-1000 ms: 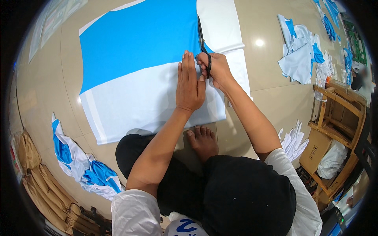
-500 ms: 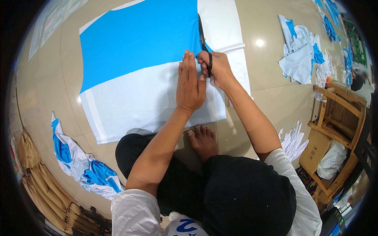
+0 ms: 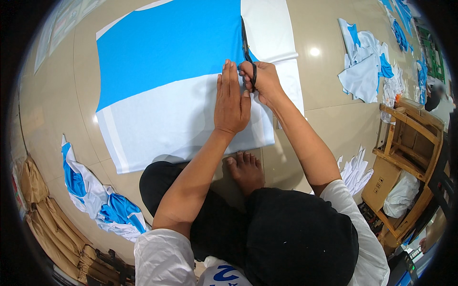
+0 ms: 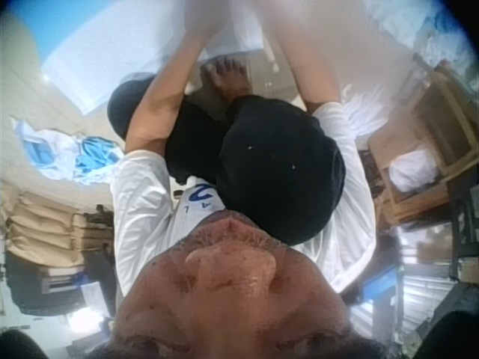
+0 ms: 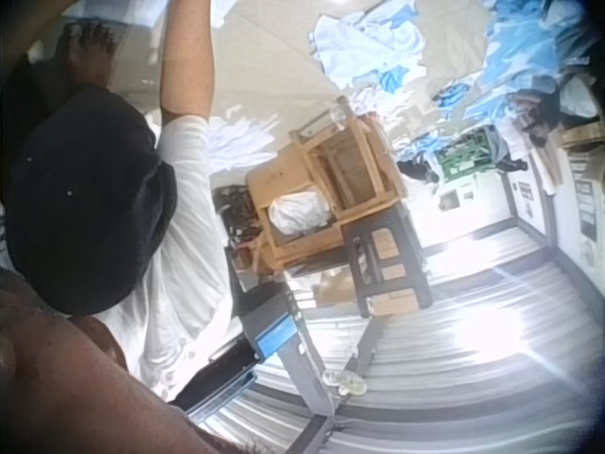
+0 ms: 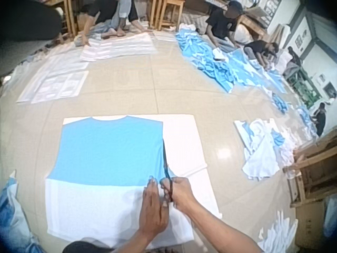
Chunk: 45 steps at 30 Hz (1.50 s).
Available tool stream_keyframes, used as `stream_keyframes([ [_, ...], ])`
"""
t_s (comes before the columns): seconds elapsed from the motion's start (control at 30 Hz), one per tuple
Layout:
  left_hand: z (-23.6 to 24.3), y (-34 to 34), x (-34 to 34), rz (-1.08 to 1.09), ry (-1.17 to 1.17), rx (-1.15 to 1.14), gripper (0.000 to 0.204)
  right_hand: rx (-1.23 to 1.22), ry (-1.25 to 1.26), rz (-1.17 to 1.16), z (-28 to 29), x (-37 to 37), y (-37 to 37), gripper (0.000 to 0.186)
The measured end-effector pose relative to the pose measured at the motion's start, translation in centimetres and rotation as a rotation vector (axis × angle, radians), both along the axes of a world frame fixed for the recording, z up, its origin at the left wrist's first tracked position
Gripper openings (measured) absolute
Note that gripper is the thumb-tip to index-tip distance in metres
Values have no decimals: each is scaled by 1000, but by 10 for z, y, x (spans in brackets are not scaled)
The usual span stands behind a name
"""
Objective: The person sits on the floor and uses scissors to cut a large piece of blue and white fabric. They trim the edges of the material, then unfold it to reveal a printed sports jersey design with logos, and continue cutting along the printed lines.
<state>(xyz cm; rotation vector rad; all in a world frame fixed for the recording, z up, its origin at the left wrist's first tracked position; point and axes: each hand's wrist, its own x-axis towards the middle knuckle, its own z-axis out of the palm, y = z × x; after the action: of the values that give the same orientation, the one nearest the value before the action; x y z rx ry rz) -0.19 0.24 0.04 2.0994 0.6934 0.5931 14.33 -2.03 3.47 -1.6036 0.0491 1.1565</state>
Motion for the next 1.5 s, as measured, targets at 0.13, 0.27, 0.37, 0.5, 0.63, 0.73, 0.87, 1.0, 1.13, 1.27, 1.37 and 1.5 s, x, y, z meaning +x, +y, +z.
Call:
stream_keyframes([
  [0.13, -1, 0, 1, 1, -10, 6, 72, 6, -14, -2, -2, 0, 0, 21],
  [0.27, -1, 0, 1, 3, -4, 9, 71, 5, 3, -16, 2, 1, 3, 22],
  [0.37, -1, 0, 1, 0, 2, 6, 71, 6, 4, -17, 5, 3, 10, 22],
  [0.5, -1, 0, 1, 3, 2, -6, 71, 1, 7, -17, 5, 5, 13, 22],
  [0.63, 0, 0, 1, 3, -4, 2, 72, -1, 10, -24, 4, 4, 15, 21],
  [0.73, -1, 0, 0, -3, -6, 0, 72, 2, 23, -31, 3, 4, 15, 21],
  [0.87, -2, 0, 0, -7, -2, 4, 72, 2, 22, -35, 0, 2, 16, 21],
  [1.0, -1, 0, 0, -7, -4, -5, 72, -14, 20, -33, 3, 3, 18, 21],
  [1.13, -3, 1, 0, -6, -3, 2, 73, -15, 9, -2, 5, 4, 18, 22],
  [1.27, -2, 0, 0, -11, 4, -3, 73, -20, 7, -5, 3, 5, 19, 22],
  [1.37, -2, 0, 0, -10, 1, -7, 73, 0, 6, -12, 3, 5, 19, 21],
  [1.5, -2, 0, 0, -9, 10, -8, 73, -8, 9, -11, 2, 5, 20, 21],
])
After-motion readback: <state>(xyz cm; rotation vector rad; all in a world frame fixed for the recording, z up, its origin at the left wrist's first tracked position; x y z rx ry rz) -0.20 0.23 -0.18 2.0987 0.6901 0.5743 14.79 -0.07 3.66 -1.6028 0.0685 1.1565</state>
